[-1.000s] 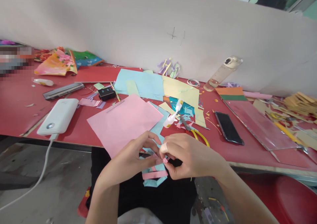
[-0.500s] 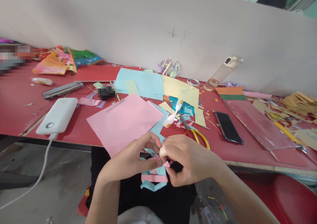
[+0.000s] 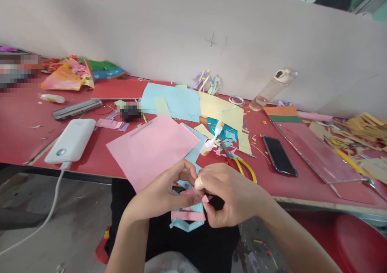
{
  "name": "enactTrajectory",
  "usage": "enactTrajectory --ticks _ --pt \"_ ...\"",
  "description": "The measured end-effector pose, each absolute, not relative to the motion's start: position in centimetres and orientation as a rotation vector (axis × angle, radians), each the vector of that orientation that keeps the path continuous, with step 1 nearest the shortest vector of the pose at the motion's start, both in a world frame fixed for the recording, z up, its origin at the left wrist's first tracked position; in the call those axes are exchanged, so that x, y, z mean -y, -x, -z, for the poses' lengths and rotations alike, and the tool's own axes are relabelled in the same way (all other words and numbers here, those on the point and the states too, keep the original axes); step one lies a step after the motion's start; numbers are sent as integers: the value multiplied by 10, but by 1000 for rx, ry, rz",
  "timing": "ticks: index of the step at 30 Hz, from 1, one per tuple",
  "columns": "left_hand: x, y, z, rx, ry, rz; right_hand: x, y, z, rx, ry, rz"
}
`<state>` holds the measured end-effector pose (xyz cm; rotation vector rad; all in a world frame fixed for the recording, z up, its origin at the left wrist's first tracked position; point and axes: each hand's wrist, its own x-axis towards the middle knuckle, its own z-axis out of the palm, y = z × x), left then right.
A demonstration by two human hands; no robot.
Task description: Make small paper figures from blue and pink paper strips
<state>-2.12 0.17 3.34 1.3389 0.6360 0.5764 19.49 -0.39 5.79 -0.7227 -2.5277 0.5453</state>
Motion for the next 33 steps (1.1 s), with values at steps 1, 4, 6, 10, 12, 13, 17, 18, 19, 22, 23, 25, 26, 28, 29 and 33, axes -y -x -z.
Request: enactTrajectory --ticks 1,4,6,10,12,13,17,18,19,22,23,25,26,28,29,33 --pt "-2 21 -33 -634 -1331 -582 4 -195 -58 2529 729 -543" --pt "-2 20 -33 -629 -1321 -601 3 -196 -57 2528 740 -538" --pt "-2 19 -34 -614 -1324 -618 3 -196 -57 2523 745 -539" --pt "-3 18 -34 -607 -1333 -628 3 -196 -56 2529 750 -532" --pt "-2 18 -34 -626 -1332 -621 2 -196 -55 2527 748 -532" --pt "-2 18 -34 -632 -1327 -618 2 -196 -55 2521 746 -537" --pt "-1 17 -32 -636 -1299 -619 2 -195 -55 2495 733 -551" --pt "-1 17 -32 -638 -1295 -620 2 -195 -56 2495 733 -545" --pt "-1 16 -31 -639 -1292 -621 2 -195 -56 2497 733 -539" --pt "-2 16 -31 -640 -1290 -618 3 -194 -56 2498 731 -534" --pt "-2 16 -31 -641 -1290 -616 3 -194 -56 2497 732 -541" --pt "-2 17 -32 -636 -1296 -618 4 -194 -56 2492 739 -561" --pt "-2 17 -32 -633 -1299 -623 4 -195 -55 2491 742 -569" --pt "-1 19 -33 -625 -1296 -642 4 -196 -55 2488 761 -579" --pt "-1 19 -33 -624 -1286 -652 4 -197 -55 2483 776 -587" --pt "-2 21 -31 -628 -1242 -677 4 -203 -54 2392 803 -698"
